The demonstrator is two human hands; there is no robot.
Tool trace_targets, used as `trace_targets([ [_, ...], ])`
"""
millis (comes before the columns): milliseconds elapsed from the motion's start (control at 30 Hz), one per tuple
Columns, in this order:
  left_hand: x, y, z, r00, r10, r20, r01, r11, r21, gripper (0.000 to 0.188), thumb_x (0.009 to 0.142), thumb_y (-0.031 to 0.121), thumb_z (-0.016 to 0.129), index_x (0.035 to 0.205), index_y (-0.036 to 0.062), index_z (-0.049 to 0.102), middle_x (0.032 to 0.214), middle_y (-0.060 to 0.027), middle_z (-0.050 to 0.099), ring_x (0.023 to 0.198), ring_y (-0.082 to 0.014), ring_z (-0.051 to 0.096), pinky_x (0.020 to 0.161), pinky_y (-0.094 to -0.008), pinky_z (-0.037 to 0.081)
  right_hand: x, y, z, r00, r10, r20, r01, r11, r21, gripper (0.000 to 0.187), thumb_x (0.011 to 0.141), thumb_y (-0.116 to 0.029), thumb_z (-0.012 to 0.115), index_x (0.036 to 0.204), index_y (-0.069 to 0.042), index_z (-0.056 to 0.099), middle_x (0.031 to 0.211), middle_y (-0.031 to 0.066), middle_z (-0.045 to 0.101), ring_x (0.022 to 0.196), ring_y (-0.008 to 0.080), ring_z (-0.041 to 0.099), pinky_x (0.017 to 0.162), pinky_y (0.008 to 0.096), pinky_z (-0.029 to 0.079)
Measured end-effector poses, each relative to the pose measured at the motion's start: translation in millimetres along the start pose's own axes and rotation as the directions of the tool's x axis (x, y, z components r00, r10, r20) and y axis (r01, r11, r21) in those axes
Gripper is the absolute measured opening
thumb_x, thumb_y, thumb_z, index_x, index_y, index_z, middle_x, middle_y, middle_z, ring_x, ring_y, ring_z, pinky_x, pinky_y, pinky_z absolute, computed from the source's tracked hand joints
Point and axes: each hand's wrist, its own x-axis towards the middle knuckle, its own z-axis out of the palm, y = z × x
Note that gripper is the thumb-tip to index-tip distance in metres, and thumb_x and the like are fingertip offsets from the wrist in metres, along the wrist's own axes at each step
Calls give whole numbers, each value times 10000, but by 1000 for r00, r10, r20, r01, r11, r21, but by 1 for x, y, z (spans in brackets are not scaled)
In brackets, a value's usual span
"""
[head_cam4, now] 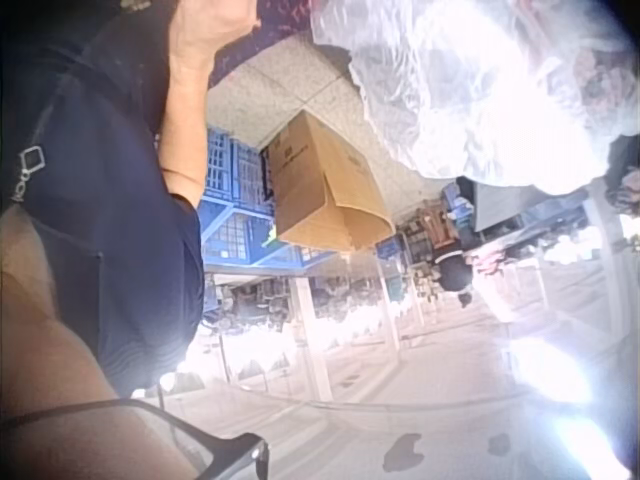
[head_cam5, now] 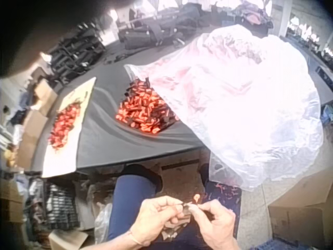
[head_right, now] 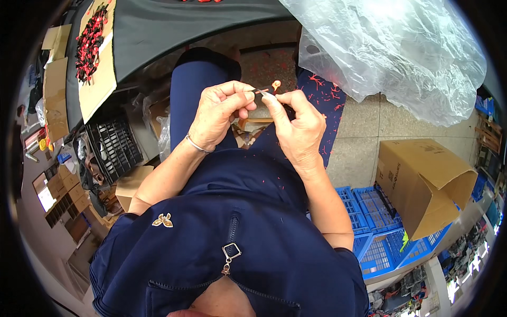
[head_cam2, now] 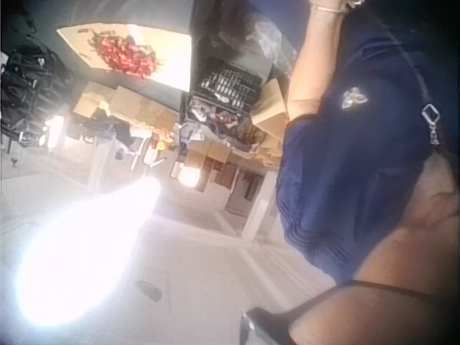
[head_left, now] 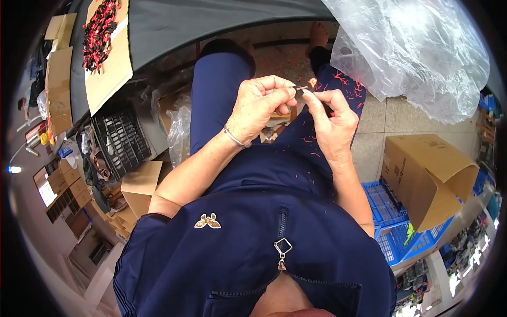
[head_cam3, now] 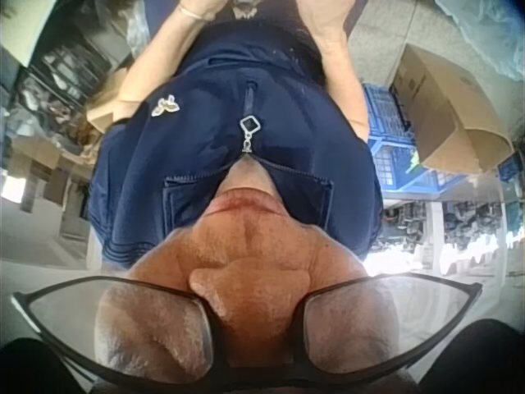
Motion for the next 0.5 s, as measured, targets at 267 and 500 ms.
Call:
trace_targets([
  [267, -3, 8, -26, 986, 145, -81, -139, 987, 74, 153, 853, 129, 648, 938, 1, 651, 767, -48, 657, 615, -57, 569, 598, -191, 468, 7, -5, 4, 985, 171, 26, -170, 927, 334, 94, 846, -44, 668, 903, 6, 611, 809, 21, 628, 716, 50, 552, 650, 188, 447],
  [500, 6, 66, -126, 823, 386, -416, -453, 889, -71, 98, 848, 80, 620, 917, 9, 619, 751, -40, 625, 596, -70, 546, 550, -200, 457, 3, 0, 5, 979, 196, 59, -205, 942, 265, 69, 860, -32, 638, 896, 1, 589, 776, 20, 613, 669, 56, 555, 621, 175, 430],
])
